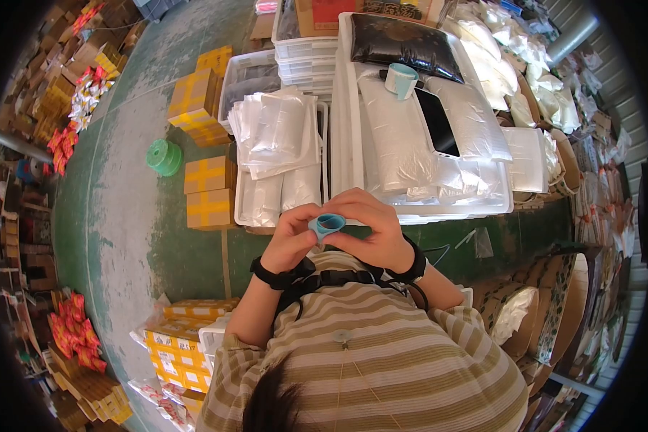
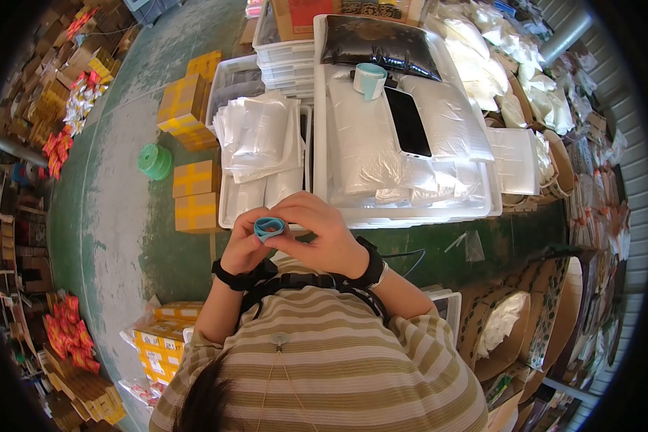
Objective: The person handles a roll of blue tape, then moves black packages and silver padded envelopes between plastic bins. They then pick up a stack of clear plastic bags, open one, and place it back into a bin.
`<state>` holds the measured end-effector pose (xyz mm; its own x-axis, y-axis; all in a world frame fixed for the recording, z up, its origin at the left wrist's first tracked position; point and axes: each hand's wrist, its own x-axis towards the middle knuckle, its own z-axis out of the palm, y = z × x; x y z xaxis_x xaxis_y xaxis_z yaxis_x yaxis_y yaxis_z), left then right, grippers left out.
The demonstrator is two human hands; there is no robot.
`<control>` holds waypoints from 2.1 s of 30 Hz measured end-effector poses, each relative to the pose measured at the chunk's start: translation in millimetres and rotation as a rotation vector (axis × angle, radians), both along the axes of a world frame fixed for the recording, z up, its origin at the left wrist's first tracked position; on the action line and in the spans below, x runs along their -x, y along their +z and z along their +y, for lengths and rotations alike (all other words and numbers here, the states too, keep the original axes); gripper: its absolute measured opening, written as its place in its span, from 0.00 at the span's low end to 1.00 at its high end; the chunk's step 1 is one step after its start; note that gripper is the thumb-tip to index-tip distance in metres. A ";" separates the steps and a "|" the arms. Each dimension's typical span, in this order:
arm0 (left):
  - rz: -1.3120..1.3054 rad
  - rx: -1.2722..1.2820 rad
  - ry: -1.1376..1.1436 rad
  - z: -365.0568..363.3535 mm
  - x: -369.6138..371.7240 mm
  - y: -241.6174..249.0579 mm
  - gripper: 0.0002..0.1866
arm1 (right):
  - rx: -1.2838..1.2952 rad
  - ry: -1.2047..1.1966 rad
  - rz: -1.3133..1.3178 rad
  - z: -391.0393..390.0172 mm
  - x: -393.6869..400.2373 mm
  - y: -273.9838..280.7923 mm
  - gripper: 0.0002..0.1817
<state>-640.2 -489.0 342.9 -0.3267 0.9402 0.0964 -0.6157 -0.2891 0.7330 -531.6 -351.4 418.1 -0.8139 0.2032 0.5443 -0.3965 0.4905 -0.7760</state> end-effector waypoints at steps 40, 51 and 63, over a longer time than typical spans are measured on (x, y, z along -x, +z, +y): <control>0.357 0.253 0.376 -10.3 -4.3 34.5 0.08 | 0.931 0.094 -0.452 -1.4 2.3 -27.3 0.07; 0.507 0.243 0.422 -1.2 -0.4 31.9 0.07 | 0.874 0.083 -0.416 -1.3 0.7 -24.0 0.09; 0.493 0.382 0.298 7.0 1.8 25.2 0.06 | 0.607 -0.050 -0.477 0.2 0.3 -34.7 0.04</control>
<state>-642.0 -482.1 368.1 -0.5792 0.8150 -0.0202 -0.1188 -0.0599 0.9911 -531.8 -351.1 383.4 -0.9142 0.3971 -0.0811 0.0594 -0.0668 -0.9960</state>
